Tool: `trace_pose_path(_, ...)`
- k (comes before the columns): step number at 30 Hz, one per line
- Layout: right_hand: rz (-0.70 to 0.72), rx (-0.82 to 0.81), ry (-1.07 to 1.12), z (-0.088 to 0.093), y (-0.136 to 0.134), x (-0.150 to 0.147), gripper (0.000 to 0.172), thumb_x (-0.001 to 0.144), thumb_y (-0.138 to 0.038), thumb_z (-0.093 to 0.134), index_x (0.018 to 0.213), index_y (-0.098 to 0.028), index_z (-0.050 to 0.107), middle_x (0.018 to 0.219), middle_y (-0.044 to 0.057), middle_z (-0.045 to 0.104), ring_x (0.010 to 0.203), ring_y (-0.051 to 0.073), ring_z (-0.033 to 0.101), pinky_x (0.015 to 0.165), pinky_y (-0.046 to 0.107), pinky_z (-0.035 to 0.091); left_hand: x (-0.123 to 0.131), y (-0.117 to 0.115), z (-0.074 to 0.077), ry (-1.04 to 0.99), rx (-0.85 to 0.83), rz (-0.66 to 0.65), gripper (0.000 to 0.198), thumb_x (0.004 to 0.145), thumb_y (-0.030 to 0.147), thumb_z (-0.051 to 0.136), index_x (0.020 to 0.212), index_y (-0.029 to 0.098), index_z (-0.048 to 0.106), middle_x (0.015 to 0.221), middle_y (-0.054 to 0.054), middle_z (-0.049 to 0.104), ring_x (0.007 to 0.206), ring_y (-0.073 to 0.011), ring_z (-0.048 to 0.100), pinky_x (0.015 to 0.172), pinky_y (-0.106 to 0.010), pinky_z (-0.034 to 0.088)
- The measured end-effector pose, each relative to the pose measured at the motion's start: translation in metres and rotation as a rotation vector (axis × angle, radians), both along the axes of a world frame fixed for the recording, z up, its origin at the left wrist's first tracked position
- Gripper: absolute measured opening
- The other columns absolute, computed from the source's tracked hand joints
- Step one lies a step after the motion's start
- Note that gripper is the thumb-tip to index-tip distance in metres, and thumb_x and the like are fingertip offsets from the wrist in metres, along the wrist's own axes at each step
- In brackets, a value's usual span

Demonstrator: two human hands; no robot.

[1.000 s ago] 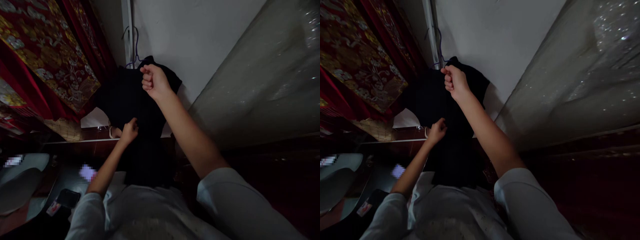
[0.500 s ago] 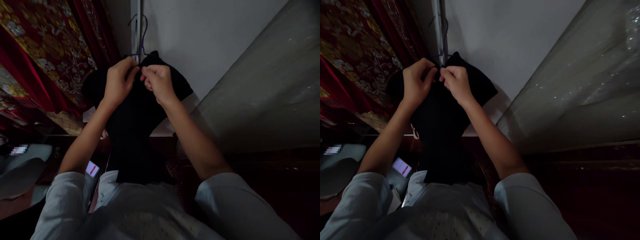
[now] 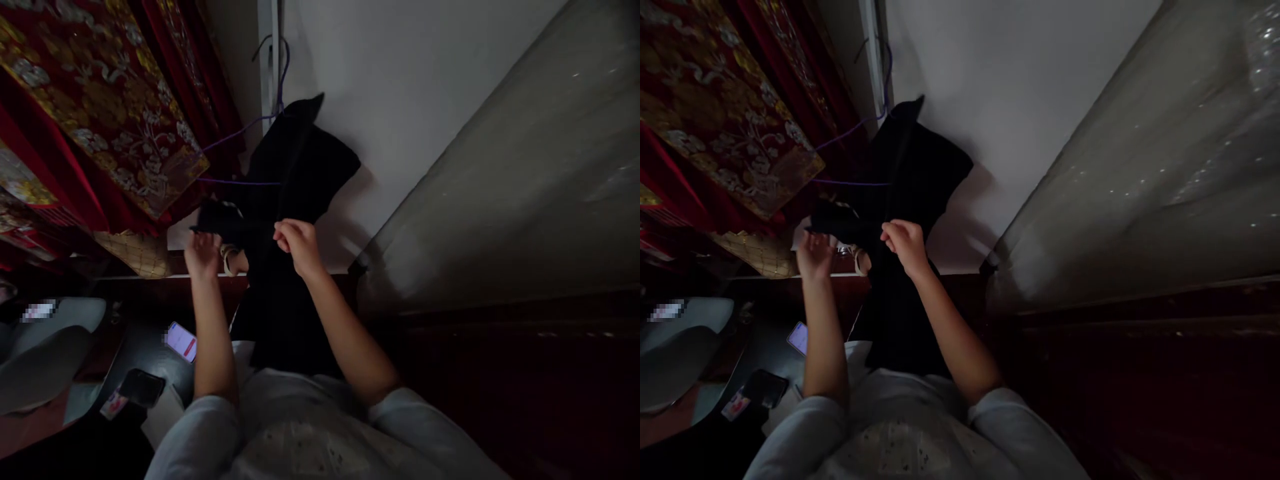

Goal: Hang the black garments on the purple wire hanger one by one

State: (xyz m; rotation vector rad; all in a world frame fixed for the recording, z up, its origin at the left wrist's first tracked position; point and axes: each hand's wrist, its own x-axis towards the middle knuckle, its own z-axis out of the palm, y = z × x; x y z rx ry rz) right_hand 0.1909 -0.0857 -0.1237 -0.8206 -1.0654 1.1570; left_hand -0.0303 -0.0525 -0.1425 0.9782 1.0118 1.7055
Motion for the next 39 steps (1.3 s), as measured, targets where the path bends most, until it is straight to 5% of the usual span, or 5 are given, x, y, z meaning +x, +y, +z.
trace_pose_path(5,-0.046,-0.202,-0.03,-0.042,-0.026,0.045,0.032,0.072,-0.04,0.063,0.051,-0.02,0.05,0.046,-0.005,0.037,0.042,0.006,0.029,0.047,0.023,0.02,0.06,-0.031,-0.048,-0.213,-0.12,0.036,0.018,0.1,0.024,0.054,0.083,0.021,0.054,0.073,0.001,0.056,0.071,-0.013,0.06,0.072,-0.025,0.048)
trace_pose_path(18,-0.021,-0.088,-0.391,-0.049,-0.027,0.047,0.058,0.093,-0.075,0.05,0.109,-0.022,0.07,0.118,0.008,0.072,0.116,0.024,0.065,0.103,0.036,0.048,0.111,-0.071,-0.009,0.36,0.221,-0.254,0.02,0.096,0.043,0.071,0.099,0.023,0.071,0.122,-0.008,0.069,0.119,-0.024,0.064,0.109,-0.039,0.048)
trace_pose_path(24,0.302,-0.029,-0.086,-0.016,-0.029,0.019,0.059,0.084,-0.065,0.074,0.127,-0.027,0.067,0.135,0.006,0.068,0.134,0.025,0.059,0.114,0.037,0.047,0.104,-0.051,0.027,0.643,0.442,-0.139,0.029,0.103,0.051,0.059,0.11,0.026,0.07,0.137,-0.011,0.062,0.138,-0.0282,0.053,0.121,-0.048,0.038)
trace_pose_path(31,0.581,-0.151,-0.198,0.041,-0.037,0.053,0.037,0.077,-0.043,0.085,0.105,-0.021,0.074,0.097,0.004,0.076,0.091,0.021,0.072,0.084,0.033,0.059,0.059,-0.042,0.058,0.86,0.252,-0.846,0.08,0.102,0.078,0.017,0.107,0.025,0.075,0.107,-0.01,0.074,0.109,-0.0265,0.069,0.104,-0.039,0.052)
trace_pose_path(39,0.647,-0.107,-0.796,0.12,-0.027,0.133,0.024,0.065,-0.033,0.093,0.073,-0.018,0.075,0.072,0.003,0.071,0.066,0.019,0.068,0.056,0.028,0.053,0.007,-0.038,0.082,1.788,0.323,-0.691,0.029,0.093,0.048,0.068,0.084,0.021,0.075,0.089,-0.009,0.071,0.101,-0.0302,0.066,0.104,-0.046,0.043)
